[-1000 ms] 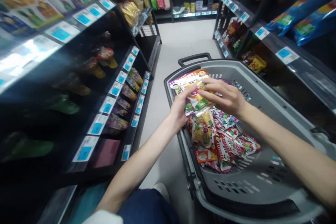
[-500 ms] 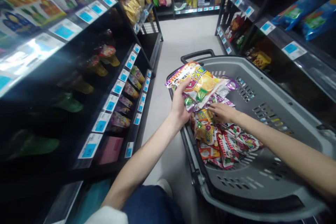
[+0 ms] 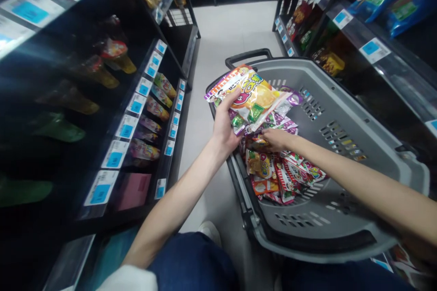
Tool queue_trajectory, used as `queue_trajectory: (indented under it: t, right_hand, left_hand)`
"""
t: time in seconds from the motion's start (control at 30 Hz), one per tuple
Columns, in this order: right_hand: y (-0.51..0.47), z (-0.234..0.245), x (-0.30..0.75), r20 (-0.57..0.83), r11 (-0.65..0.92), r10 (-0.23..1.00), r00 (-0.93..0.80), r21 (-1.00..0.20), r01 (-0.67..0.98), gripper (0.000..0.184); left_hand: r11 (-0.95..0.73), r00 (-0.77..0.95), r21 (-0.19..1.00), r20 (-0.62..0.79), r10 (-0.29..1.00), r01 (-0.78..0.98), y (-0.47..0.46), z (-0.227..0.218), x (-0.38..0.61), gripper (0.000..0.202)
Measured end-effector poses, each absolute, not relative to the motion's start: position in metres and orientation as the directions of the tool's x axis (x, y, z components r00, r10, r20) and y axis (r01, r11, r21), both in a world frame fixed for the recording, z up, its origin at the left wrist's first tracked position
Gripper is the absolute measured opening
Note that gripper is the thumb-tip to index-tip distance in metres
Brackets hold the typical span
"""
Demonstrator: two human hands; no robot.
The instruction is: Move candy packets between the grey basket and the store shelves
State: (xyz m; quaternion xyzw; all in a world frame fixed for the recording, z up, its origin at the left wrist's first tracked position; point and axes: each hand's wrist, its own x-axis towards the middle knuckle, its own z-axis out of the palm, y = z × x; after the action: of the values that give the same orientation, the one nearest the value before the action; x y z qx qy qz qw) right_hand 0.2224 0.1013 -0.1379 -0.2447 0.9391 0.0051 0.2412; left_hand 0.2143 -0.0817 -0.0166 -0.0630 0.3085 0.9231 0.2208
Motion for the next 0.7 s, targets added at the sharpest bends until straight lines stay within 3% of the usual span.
queue_trajectory:
  t: [0.13,0.27,0.37,0.5,0.6,0.7]
  right_hand:
    - [0.122,-0.125,0.210,-0.376,0.874,-0.475,-0.795,-0.308,-0.376,0.031]
    - [0.143,-0.105,0.203,-0.115,0.731,-0.408,-0.906,-0.635,-0.248,0.049]
    - [0.138,-0.098,0.208,-0.168,0.648,-0.418,-0.893,-0.744,-0.164,0.042]
    - [0.121,-0.106,0.221,-0.509,0.673,-0.475,-0.718,-0.736,0.077,0.034]
    - [0.117,-0.121,0.229,-0.709,0.745,-0.460,-0.534,-0.636,0.203,0.052]
    - [0.118,-0.135,0.231,-0.818,0.861,-0.330,-0.471,-0.465,0.206,0.070]
  left_hand:
    - [-0.703,-0.895,0.554,-0.262,0.362,-0.446,-0.082,-0.017,0.215,0.042]
    - [-0.687,-0.886,0.560,-0.285,0.365,-0.463,-0.082,-0.017,0.216,0.042]
    - [-0.675,-0.882,0.568,-0.287,0.374,-0.471,-0.082,-0.016,0.217,0.046]
    - [-0.659,-0.872,0.570,-0.306,0.383,-0.490,-0.082,-0.014,0.217,0.047]
    - [-0.680,-0.878,0.555,-0.303,0.371,-0.479,-0.082,-0.013,0.216,0.046]
    - [-0.700,-0.889,0.547,-0.291,0.354,-0.459,-0.082,-0.014,0.215,0.044]
